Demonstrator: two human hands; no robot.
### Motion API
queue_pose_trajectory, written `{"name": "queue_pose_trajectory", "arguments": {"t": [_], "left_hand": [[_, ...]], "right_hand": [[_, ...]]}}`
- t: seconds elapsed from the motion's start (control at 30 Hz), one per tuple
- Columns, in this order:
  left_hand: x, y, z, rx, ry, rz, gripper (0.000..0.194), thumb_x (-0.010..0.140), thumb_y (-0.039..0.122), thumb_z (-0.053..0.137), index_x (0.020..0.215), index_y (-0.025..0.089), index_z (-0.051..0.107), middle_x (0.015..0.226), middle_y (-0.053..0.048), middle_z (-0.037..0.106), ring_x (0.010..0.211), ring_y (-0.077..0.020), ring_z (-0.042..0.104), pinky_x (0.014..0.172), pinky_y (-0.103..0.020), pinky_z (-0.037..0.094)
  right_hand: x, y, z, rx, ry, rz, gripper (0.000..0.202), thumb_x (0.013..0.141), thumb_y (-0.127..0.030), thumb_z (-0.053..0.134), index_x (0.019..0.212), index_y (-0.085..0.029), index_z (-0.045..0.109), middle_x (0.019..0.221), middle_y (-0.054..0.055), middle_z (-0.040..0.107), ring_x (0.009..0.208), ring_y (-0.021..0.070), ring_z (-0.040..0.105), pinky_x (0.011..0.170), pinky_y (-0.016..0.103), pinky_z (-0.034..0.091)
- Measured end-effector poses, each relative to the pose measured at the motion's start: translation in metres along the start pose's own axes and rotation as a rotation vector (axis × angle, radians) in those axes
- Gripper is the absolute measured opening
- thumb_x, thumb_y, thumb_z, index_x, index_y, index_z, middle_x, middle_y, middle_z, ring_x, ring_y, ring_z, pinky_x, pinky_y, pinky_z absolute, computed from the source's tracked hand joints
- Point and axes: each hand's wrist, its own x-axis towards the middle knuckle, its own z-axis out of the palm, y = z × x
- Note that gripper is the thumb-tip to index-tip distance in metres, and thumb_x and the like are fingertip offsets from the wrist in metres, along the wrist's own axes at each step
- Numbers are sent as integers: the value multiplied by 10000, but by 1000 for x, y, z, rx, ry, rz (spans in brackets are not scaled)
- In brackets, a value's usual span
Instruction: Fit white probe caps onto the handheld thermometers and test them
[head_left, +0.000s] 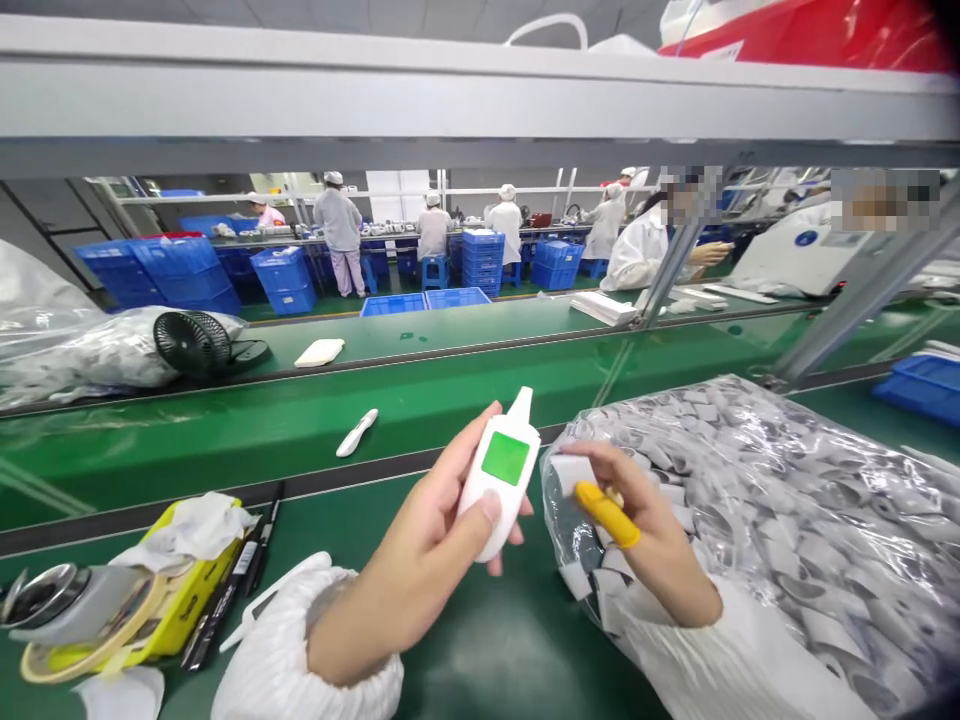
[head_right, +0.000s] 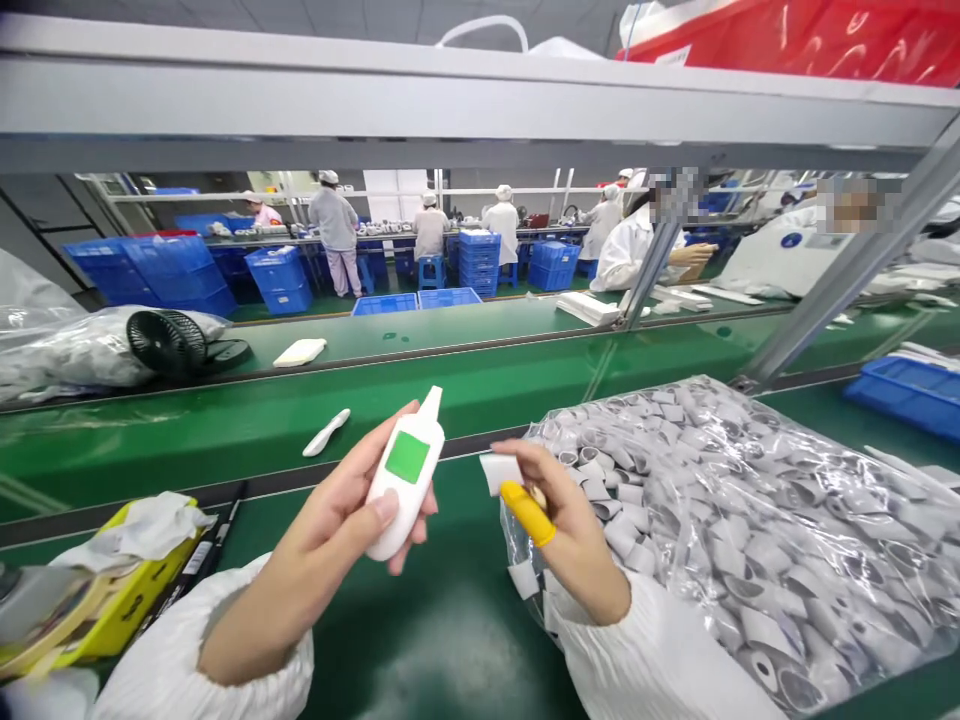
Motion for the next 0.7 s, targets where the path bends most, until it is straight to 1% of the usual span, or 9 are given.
{"name": "queue_pose_trajectory", "arguments": {"t": [0.07, 0.1, 0.17, 0.23, 0.3, 0.37, 0.43, 0.57, 0.7], "left_hand": [[-6, 3, 1, 125, 89, 23, 603, 977, 371, 565, 1535, 389, 340, 951, -16, 655, 726, -105, 562, 596, -166, 487], [-8, 3, 1, 200, 123, 37, 623, 957, 363, 597, 1529, 396, 352, 965, -13, 663, 719, -106, 559, 607, -173, 488], [-9, 5, 0, 332, 161, 61, 714, 896, 340, 680, 1530, 388, 354, 996, -13, 679, 712, -118, 572, 630, -201, 501], [-9, 5, -2, 425, 179, 75, 773, 864, 335, 710, 1540, 371, 336, 987, -17, 691, 691, -136, 586, 613, -225, 506], [-9, 6, -4, 491, 201, 96, 751, 882, 348, 681, 1545, 359, 328, 938, -13, 697, 652, -140, 582, 586, -234, 502], [-10, 6, -7, 539, 219, 111, 716, 909, 357, 641, 1549, 360, 318, 906, -7, 700, 617, -134, 565, 559, -230, 491], [-9, 5, -9, 569, 241, 114, 714, 918, 343, 626, 1553, 364, 301, 900, -1, 702, 597, -125, 554, 538, -220, 480], [-6, 3, -10, 584, 265, 95, 754, 905, 295, 636, 1561, 366, 270, 903, 11, 706, 582, -113, 559, 527, -205, 480], [-5, 1, -9, 614, 265, 73, 747, 908, 296, 629, 1563, 351, 272, 851, 17, 697, 561, -111, 551, 496, -194, 461]], "right_hand": [[10, -27, 13, 198, 57, -16, 316, 909, -451, 641, 1175, -282, 624, 836, 14, 634, 670, 132, 572, 564, 241, 454], [14, -38, 20, 294, 55, -32, 327, 898, -454, 659, 1178, -291, 614, 761, -12, 605, 593, 111, 522, 522, 227, 418], [23, -53, 33, 449, 40, -67, 300, 894, -435, 675, 1155, -307, 602, 667, -52, 551, 494, 78, 422, 480, 210, 364], [30, -60, 43, 513, 24, -110, 251, 899, -400, 680, 1125, -313, 613, 676, -58, 558, 481, 66, 403, 484, 205, 367], [35, -62, 48, 457, -5, -170, 254, 890, -357, 699, 1134, -313, 645, 777, -31, 616, 538, 75, 468, 505, 207, 397], [39, -61, 51, 345, -51, -236, 286, 886, -328, 707, 1169, -317, 669, 880, -4, 659, 618, 90, 532, 519, 204, 413], [41, -60, 52, 273, -70, -267, 296, 892, -309, 702, 1187, -317, 678, 929, 8, 685, 666, 97, 572, 536, 200, 430], [46, -55, 54, 317, 7, -266, 320, 877, -262, 717, 1192, -301, 671, 908, 0, 694, 710, 106, 622, 574, 196, 481], [50, -53, 58, 330, -73, -248, 275, 890, -269, 704, 1165, -277, 696, 901, -4, 691, 697, 87, 618, 567, 180, 484]]}}
